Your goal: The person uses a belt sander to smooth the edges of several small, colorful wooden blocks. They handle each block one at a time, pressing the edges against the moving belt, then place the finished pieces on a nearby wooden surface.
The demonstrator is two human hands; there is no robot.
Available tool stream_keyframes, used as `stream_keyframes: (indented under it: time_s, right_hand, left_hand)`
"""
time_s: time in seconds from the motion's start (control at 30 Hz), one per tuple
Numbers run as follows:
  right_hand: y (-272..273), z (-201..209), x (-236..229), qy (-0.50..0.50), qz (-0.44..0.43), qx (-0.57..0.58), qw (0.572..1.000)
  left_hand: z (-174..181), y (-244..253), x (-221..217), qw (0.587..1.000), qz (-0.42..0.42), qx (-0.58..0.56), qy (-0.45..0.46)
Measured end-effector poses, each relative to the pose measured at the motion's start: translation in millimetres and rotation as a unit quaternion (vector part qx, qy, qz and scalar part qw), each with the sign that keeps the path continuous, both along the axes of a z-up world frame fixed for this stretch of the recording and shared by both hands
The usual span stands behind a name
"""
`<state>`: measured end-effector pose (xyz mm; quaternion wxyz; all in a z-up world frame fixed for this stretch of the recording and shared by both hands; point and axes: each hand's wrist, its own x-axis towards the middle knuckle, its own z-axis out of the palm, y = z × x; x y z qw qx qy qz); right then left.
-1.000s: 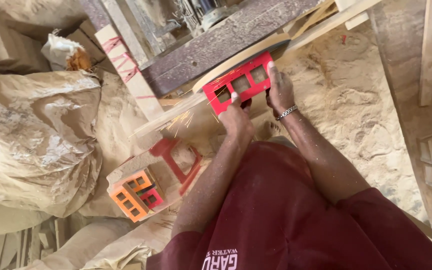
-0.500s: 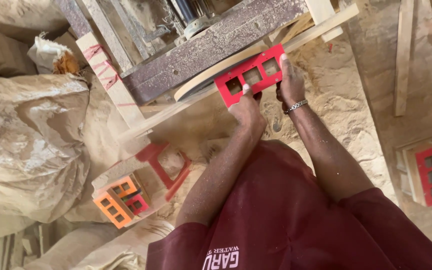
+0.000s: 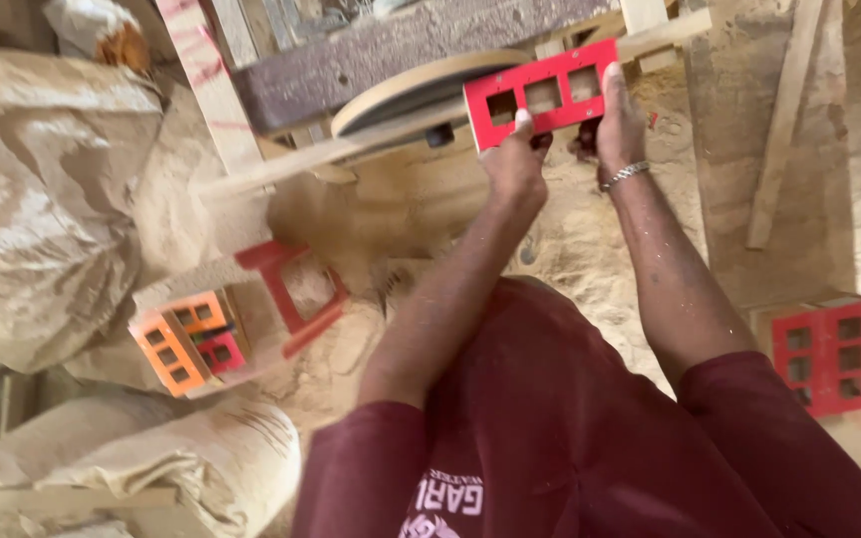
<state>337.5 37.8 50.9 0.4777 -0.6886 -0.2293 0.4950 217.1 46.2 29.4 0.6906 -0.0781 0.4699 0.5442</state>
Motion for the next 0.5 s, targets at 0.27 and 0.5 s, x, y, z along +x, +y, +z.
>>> stream_keyframes:
  time_s: [0.27,0.5]
  right_hand:
    - [-98,37,15,0.111,0.256,0.256,0.926]
    - [-101,66,-37,0.057,0.261,0.339,0.902]
  left_hand:
    - [-5,-107,-91,0.953,-0.133,0.230,-0.149]
    - [39,-116,-170,0.899,-0.218,0.357,0.132]
